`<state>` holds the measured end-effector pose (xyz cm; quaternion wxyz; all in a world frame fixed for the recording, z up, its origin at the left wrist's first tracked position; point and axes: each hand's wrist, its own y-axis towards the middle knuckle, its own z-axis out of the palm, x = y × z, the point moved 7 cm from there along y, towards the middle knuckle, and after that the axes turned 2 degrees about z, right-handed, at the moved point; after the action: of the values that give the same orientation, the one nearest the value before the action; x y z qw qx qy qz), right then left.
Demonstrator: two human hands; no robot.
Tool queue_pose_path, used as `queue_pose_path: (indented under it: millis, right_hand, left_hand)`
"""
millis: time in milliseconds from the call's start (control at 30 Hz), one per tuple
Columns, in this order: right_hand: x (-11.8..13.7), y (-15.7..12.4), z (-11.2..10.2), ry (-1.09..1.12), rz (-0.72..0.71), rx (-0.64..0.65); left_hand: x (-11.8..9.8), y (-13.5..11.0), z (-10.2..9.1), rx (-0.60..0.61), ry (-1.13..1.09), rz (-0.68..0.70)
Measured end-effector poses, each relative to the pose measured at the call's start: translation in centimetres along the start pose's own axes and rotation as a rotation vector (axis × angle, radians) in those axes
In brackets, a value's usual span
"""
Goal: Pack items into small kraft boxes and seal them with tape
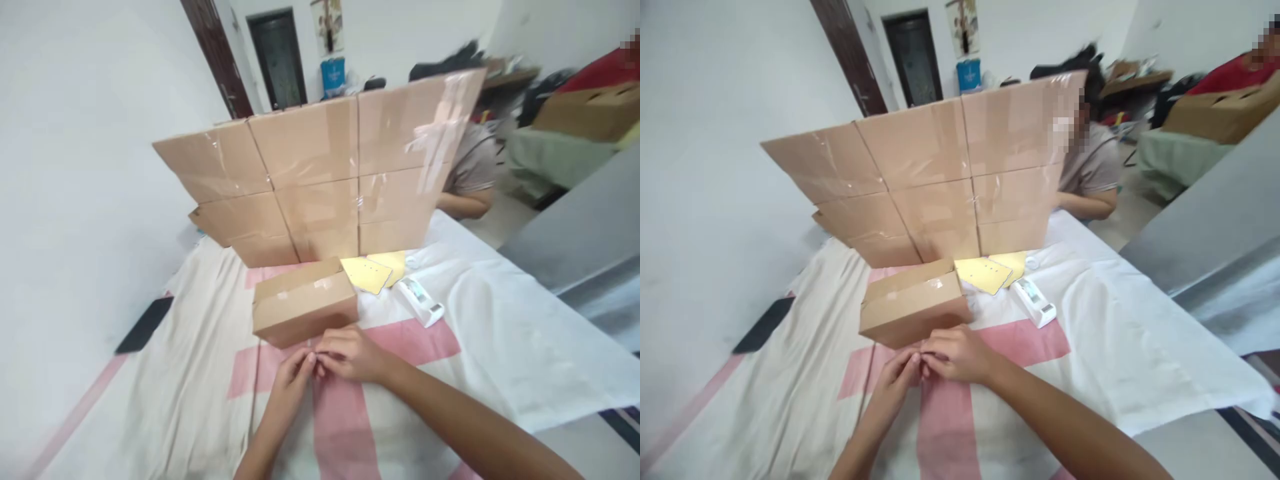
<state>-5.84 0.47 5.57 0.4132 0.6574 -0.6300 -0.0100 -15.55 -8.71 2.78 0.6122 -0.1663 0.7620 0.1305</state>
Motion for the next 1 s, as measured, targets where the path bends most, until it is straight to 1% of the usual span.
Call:
queue_pose_path:
  millis: [100,200,333,400,467,567,600,633,667,733,800,867,933,1000]
  right_hand:
    - [-0.2,0.3,-0.2,-0.082,0.019,0.005]
    - [0.0,0.6,-0.5,-0.104,0.025,-0.004]
    - [0.5,0.8,-1.7,-0.036,0.03,-0.139]
    - [0.3,0.7,-2.3,-0.011,0.053,-0.184]
    - [0.0,0.5,-3.0,-0.001,0.082,-0.199]
    - [-0.5,0.3,-4.2,0.017,0.126,-0.207]
    - [-0.6,0.3,-4.7,0.025,0.135,-0.219]
    - [-0.7,0.2,-5.1,0.035,0.139,-0.236]
    - [-0.6,0.1,-5.5,0.043,0.137,-0.255]
    - [-0.5,-0.1,-6.3,0.053,0.119,-0.303]
    - [-0.5,-0.4,-7.1,0.061,0.102,-0.359]
    - [-0.8,-0.6,-7.7,0.065,0.103,-0.405]
    - [-1.6,-0.7,-8.0,0.068,0.147,-0.387]
    - [-2.6,-0.6,-7.8,0.057,0.223,-0.291]
  left_hand:
    - [0.4,0.4,-0.1,-0.007,0.003,0.028]
    - [0.5,0.5,-0.2,-0.035,0.108,0.035]
    - [-0.9,0.1,-0.2,-0.13,0.352,0.119]
    - [-2.0,-0.1,-0.4,-0.194,0.417,0.175]
    - [-3.7,-0.4,-1.1,-0.323,0.464,0.28]
    - [-7.2,-0.9,-2.7,-0.577,0.622,0.579]
    - [-8.1,-0.7,-3.2,-0.627,0.707,0.66]
    - [-8.7,-0.1,-3.5,-0.641,0.797,0.704]
    - [-9.0,0.8,-4.0,-0.62,0.885,0.712]
    - [-8.6,3.4,-5.0,-0.494,1.006,0.666]
    - [-7.7,5.5,-6.4,-0.342,1.025,0.649]
    - [-6.9,6.9,-8.2,-0.236,1.008,0.66]
    - [-6.2,7.5,-10.0,-0.168,0.986,0.675]
    - [-5.7,7.5,-11.7,-0.135,0.951,0.693]
